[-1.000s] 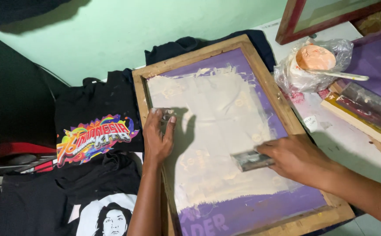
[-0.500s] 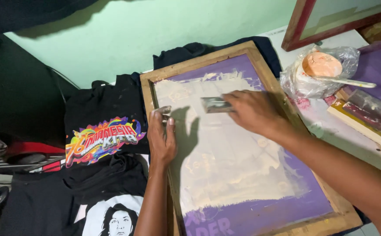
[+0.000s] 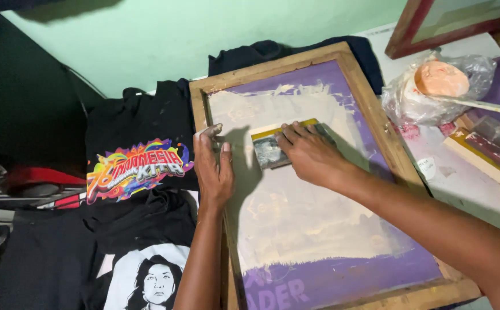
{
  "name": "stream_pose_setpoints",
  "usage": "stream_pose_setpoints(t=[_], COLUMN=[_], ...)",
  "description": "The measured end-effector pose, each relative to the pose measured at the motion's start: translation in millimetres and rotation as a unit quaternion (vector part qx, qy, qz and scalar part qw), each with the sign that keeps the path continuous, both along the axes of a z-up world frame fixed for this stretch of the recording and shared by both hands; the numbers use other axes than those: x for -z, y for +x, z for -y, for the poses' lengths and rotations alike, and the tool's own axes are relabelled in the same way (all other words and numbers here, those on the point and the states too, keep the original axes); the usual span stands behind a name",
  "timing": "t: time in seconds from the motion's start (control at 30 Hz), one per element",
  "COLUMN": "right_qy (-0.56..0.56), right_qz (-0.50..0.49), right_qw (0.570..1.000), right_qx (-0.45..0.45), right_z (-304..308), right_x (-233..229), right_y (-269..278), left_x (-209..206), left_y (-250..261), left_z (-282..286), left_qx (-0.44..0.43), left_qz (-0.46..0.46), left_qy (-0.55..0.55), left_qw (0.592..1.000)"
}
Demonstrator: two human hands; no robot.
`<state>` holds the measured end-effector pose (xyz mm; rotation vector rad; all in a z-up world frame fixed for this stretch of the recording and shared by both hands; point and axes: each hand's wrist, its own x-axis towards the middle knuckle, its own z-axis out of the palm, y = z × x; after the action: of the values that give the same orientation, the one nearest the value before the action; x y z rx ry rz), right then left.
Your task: The person uses a squeegee to spread white ink across a screen printing frame placed over a black t-shirt. They repeatedly pull the ink from the top to the bottom of the frame to ensure even coverage of the design.
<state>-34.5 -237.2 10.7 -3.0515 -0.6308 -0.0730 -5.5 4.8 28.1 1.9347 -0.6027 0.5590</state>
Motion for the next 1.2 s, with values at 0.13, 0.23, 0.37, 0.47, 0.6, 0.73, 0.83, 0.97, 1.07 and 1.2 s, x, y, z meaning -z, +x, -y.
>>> stream_pose_setpoints(t=[0.13, 0.23, 0.37, 0.47, 0.6, 0.73, 0.83, 0.97, 1.07, 1.2], right_qy=[-0.015, -0.026, -0.003, 0.041, 0.027, 0.049, 0.071, 0.047, 0.052, 0.075], right_qz=[-0.004, -0.019, -0.129, -0.205, -0.032, 0.03, 0.042, 0.086, 0.058, 0.005], right_qw=[1.0, 0.999, 0.991, 0.978, 0.998, 0.997, 0.996, 0.995, 0.997, 0.997], right_qx=[-0.014, -0.018, -0.027, 0.017, 0.055, 0.056, 0.03, 0.015, 0.004, -0.018], right_z=[2, 6, 15, 20, 24, 9, -5, -12, -8, -4], right_x=[-4, -8, -60, -92, -75, -28, -17, -28, -32, -27], right_y=[-24, -56, -80, -56, 21, 88, 104, 84, 66, 25], left_x=[-1, 1, 1, 5, -1, 2, 4, 7, 3, 4], left_y=[-1, -1, -1, 0, -2, 1, 4, 1, 2, 2], left_z=[-1, -2, -3, -3, -3, -3, -4, -4, -3, -6], left_qx=[0.003, 0.004, 0.004, 0.004, -0.003, 0.001, -0.007, -0.004, -0.002, -0.003], left_qz=[-0.005, -0.015, -0.019, -0.02, -0.015, -0.025, -0.032, -0.021, -0.022, -0.035], left_qy=[-0.012, -0.013, -0.011, -0.009, -0.004, -0.007, -0.015, -0.011, -0.012, -0.009], left_qw=[1.0, 1.0, 1.0, 1.0, 1.0, 1.0, 0.999, 1.0, 1.0, 0.999])
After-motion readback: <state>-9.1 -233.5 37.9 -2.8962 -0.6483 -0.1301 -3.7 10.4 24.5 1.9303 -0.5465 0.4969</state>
